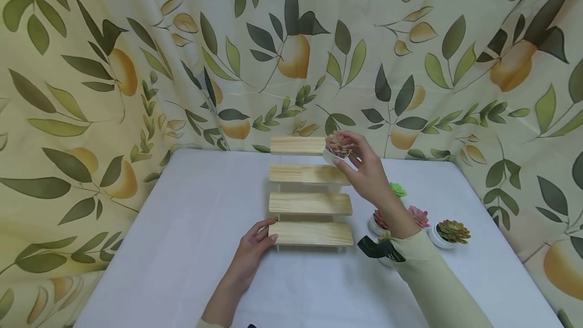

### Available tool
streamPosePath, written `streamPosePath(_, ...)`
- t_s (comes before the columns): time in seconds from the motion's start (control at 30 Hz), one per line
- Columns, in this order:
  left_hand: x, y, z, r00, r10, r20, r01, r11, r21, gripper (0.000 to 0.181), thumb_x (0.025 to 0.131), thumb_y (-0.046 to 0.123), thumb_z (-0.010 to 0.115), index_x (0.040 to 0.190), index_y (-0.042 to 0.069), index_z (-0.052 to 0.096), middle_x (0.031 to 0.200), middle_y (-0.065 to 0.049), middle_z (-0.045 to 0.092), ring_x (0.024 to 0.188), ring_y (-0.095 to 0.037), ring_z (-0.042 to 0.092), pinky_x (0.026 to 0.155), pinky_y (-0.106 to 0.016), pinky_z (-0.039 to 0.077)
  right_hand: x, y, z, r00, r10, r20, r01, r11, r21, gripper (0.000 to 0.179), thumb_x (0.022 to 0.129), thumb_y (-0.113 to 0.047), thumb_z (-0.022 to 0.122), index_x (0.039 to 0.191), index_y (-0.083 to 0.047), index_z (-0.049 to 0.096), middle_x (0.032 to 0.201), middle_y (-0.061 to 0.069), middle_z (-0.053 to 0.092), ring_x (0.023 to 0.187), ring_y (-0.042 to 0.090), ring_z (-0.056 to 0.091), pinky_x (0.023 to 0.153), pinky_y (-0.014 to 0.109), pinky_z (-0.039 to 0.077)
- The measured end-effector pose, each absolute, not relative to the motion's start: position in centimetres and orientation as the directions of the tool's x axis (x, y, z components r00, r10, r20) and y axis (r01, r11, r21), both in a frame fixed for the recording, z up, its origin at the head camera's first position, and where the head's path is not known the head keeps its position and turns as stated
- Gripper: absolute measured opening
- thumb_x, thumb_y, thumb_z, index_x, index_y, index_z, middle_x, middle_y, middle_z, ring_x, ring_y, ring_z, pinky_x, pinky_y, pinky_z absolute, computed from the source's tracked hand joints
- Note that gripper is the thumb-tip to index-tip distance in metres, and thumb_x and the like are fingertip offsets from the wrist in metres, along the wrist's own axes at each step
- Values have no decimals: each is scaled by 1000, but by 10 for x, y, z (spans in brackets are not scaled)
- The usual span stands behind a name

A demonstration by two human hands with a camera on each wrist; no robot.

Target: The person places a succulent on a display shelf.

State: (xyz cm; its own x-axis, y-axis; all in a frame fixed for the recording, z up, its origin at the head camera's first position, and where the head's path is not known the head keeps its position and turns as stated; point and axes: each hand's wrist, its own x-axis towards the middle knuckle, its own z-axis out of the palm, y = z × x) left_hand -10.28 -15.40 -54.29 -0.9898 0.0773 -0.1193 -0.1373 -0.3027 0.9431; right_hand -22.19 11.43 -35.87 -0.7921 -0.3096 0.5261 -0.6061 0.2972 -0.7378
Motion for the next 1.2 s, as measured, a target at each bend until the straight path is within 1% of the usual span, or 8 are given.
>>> streamPosePath(0.1, -103, -153, -543, -990, 73, -124, -141, -302, 943, 50, 96, 11, 74, 144, 10, 58, 151, -13, 53, 141, -25, 47, 110, -30, 43, -235, 109, -361, -775, -343, 531, -618, 231, -752, 60, 96, 14, 63, 150, 0, 41, 150, 21, 44, 136, 40, 48, 114, 51, 38)
streamPosePath(0.2, -103, -152, -544, -988, 70, -135, -150, -297, 943, 49, 96, 12, 74, 143, 11, 59, 152, -13, 52, 141, -25, 47, 111, -30, 42, -248, 105, -367, -770, -377, 515, -604, 170, -778, 62, 98, 14, 60, 153, -3, 37, 152, 17, 40, 136, 36, 45, 116, 47, 37)
streamPosePath(0.3, -104, -152, -546, -987, 68, -144, -158, -293, 943, 50, 96, 14, 75, 143, 11, 59, 151, -14, 52, 140, -25, 48, 111, -31, 42, -256, 98, -369, -763, -417, 494, -583, 114, -804, 61, 100, 12, 58, 154, -5, 34, 151, 16, 37, 136, 33, 43, 116, 46, 36)
streamPosePath(0.4, -104, -153, -546, -987, 73, -144, -159, -299, 941, 50, 96, 13, 75, 144, 10, 58, 150, -14, 54, 138, -26, 50, 111, -32, 43, -261, 89, -370, -753, -447, 483, -577, 95, -811, 61, 102, 9, 58, 155, -6, 33, 150, 17, 38, 137, 32, 42, 118, 46, 33)
streamPosePath(0.63, -105, -153, -548, -990, 90, -111, -134, -310, 941, 48, 97, 12, 73, 143, 10, 58, 151, -16, 52, 139, -27, 49, 110, -31, 43, -274, 69, -367, -761, -469, 448, -550, 101, -829, 62, 101, 6, 61, 156, -9, 34, 151, 15, 38, 140, 32, 42, 119, 40, 32)
streamPosePath(0.87, -104, -150, -550, -988, 88, -126, -147, -311, 939, 48, 97, 13, 74, 142, 10, 59, 151, -16, 52, 140, -27, 48, 110, -31, 43, -281, 57, -367, -776, -491, 397, -509, 115, -853, 65, 101, 9, 59, 158, -9, 32, 150, 19, 40, 138, 36, 45, 117, 46, 36)
streamPosePath(1.1, -104, -152, -546, -990, 85, -112, -133, -311, 941, 47, 97, 12, 73, 142, 10, 59, 151, -17, 52, 140, -28, 48, 110, -31, 43, -287, 55, -366, -776, -515, 364, -506, 164, -847, 68, 103, -1, 62, 161, -20, 31, 151, 17, 39, 138, 34, 46, 114, 44, 40)
streamPosePath(1.2, -105, -155, -545, -992, 84, -96, -117, -308, 944, 46, 97, 11, 73, 142, 9, 59, 151, -16, 52, 140, -27, 47, 110, -30, 43, -291, 55, -362, -761, -545, 353, -516, 178, -838, 69, 104, -3, 62, 161, -22, 30, 152, 16, 39, 139, 34, 46, 113, 44, 41)
